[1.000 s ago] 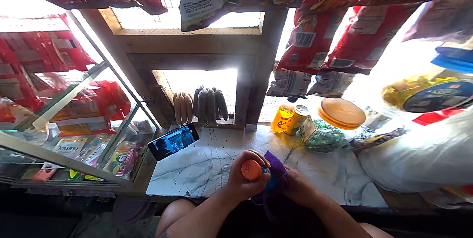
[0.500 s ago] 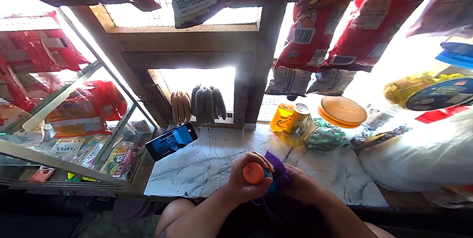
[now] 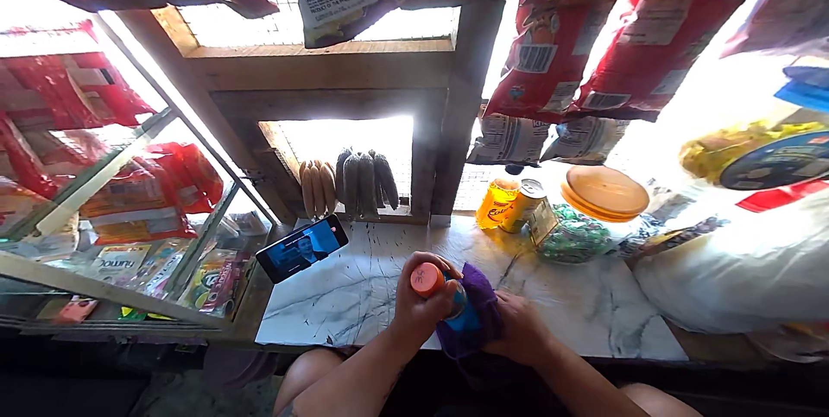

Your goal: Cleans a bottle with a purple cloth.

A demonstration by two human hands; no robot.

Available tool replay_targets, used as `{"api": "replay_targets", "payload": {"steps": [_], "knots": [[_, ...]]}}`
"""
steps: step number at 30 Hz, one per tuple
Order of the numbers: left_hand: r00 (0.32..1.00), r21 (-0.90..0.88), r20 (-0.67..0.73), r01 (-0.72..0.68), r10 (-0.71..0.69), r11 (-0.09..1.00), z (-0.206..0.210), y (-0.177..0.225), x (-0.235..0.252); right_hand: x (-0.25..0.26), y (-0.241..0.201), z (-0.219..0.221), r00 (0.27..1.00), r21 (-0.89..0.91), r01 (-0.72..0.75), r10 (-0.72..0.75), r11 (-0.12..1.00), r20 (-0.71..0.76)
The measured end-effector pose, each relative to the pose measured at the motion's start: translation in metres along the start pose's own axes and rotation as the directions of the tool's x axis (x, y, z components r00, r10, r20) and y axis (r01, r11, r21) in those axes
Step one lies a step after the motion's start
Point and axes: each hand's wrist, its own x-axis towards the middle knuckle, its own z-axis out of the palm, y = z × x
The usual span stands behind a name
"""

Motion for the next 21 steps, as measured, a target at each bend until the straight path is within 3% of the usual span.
{"api": "replay_targets", "payload": {"steps": [6,10,15,21], "knots": [[0.994,0.089,-0.089,0.069,-0.062,0.994,0.002,0.011,0.002,0.004,-0.006,0.007,0.992,-0.124,0.025,-0.040,0.992,-0.121],[0.979,0.035,-0.181,0.105,-0.097,0.994,0.005,0.005,-0.002,0.008,-0.009,0.010,0.987,-0.116,-0.027,0.008,0.993,-0.158],[0.970,0.027,-0.219,0.115,-0.106,0.993,0.003,0.006,-0.003,0.013,-0.018,0.001,0.975,0.117,-0.221,0.222,0.968,0.004],[0.988,0.030,-0.150,0.051,-0.046,0.998,0.003,0.004,-0.005,0.014,-0.006,-0.003,0.919,0.433,-0.392,0.366,0.812,0.146]]}}
